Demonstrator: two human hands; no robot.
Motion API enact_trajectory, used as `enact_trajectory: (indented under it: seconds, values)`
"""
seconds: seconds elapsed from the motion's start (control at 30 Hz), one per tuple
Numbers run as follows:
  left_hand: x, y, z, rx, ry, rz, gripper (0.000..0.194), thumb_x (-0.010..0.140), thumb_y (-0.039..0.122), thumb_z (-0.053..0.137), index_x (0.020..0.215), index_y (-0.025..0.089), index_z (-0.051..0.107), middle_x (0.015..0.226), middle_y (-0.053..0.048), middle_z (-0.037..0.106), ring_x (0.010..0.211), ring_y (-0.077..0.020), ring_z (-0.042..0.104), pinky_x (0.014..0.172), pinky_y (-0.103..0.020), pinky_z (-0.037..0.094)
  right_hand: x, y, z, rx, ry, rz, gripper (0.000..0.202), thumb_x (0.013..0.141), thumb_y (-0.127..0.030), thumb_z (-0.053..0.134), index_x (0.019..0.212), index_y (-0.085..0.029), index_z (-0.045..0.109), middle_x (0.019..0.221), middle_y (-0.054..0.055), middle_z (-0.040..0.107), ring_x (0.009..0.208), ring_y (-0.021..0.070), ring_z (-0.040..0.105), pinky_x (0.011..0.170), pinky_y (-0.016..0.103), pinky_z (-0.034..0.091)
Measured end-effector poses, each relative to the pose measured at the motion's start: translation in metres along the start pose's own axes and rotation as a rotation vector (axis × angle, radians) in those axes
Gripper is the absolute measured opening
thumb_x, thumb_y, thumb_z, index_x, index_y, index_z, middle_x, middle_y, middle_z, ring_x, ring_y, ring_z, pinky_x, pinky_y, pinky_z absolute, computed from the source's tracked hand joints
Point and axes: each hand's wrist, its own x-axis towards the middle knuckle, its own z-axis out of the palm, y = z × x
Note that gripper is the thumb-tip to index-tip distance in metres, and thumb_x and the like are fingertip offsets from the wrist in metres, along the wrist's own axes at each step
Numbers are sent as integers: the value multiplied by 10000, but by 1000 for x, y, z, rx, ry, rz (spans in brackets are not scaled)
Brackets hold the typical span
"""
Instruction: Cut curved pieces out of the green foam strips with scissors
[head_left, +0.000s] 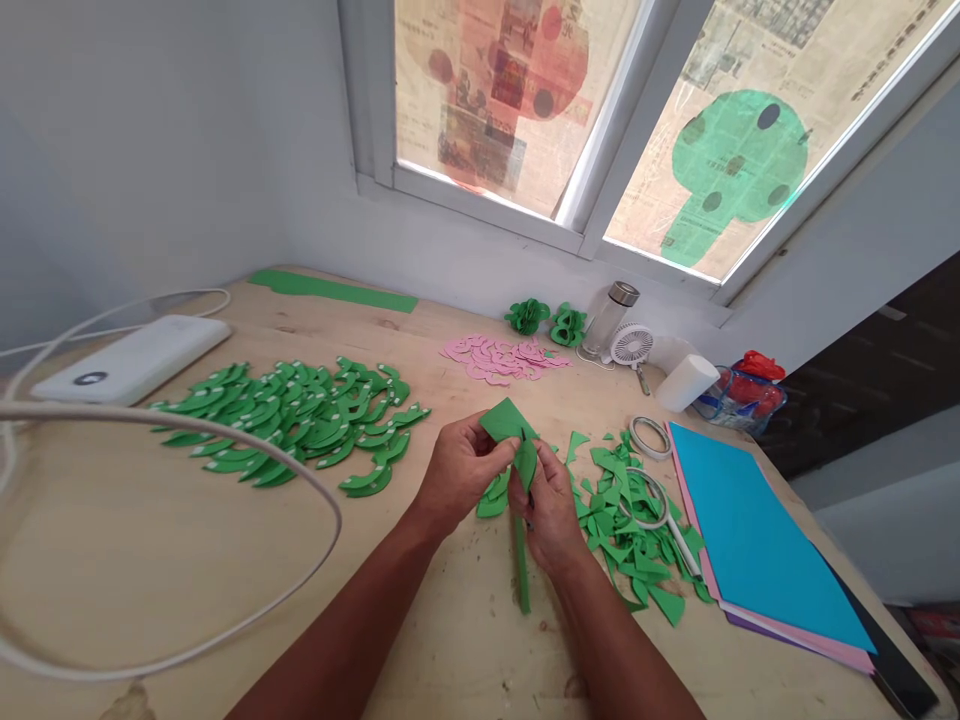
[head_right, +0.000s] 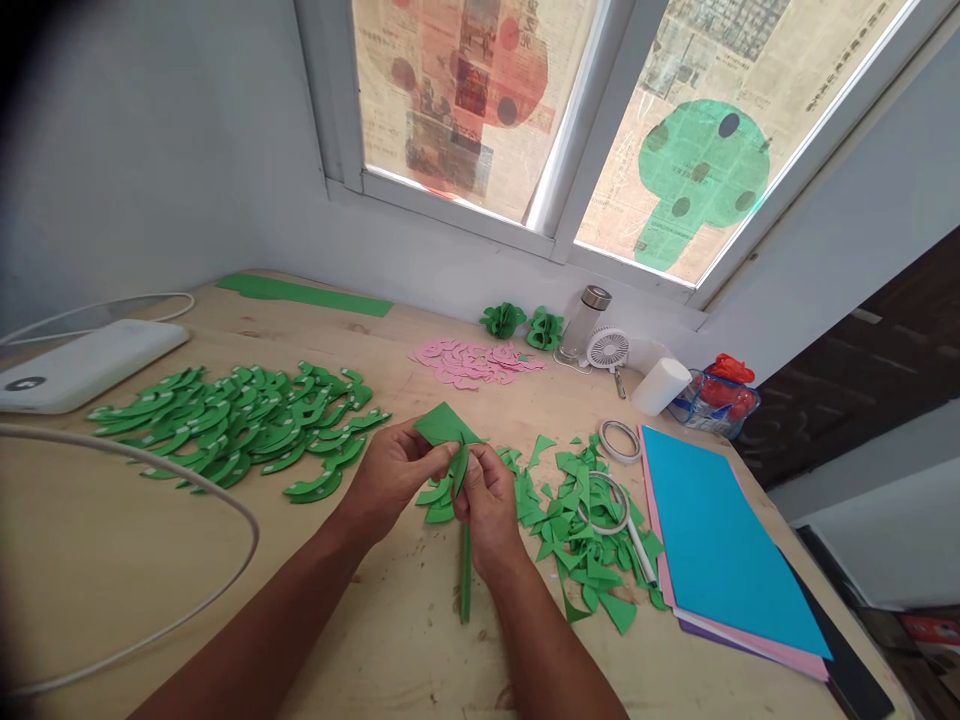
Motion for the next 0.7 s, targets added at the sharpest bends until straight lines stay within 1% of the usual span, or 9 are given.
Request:
enact_trajectory:
  seconds: [0.3,0.47,0.57,0.7]
  values:
    - [0,-1,-1,-26,-14,-13,113,640,214,632,569,167,558,495,57,500,478,-84,425,471,-207,355,0,3,-1,-10,4,-26,342,819,-534,635,775,-206,546,491,-102,325,401,68,246,377,204,181]
    - [1,1,-1,-22,-7,-33,113,640,229,649,584,162,578,494,50,518,476,-90,446,479,-215,370,1,1,1,-6,34,4,371,774,-560,666,789,-203,563,492,-104,326,391,64,256,373,202,184]
    - [1,0,-2,-18,9,-52,110,655,248,656,628,157,601,513,40,542,479,-98,464,485,-223,388,1,0,2,-11,74,33,378,736,-552,699,762,-201,563,485,-98,364,386,61,257,367,199,175]
    - [1,-2,-3,-6,30,-52,137,692,277,655,649,154,610,518,30,547,483,-105,477,494,-232,403,1,-1,4,-8,126,64,371,694,-527,734,772,-201,575,484,-94,406,385,59,266,366,197,176]
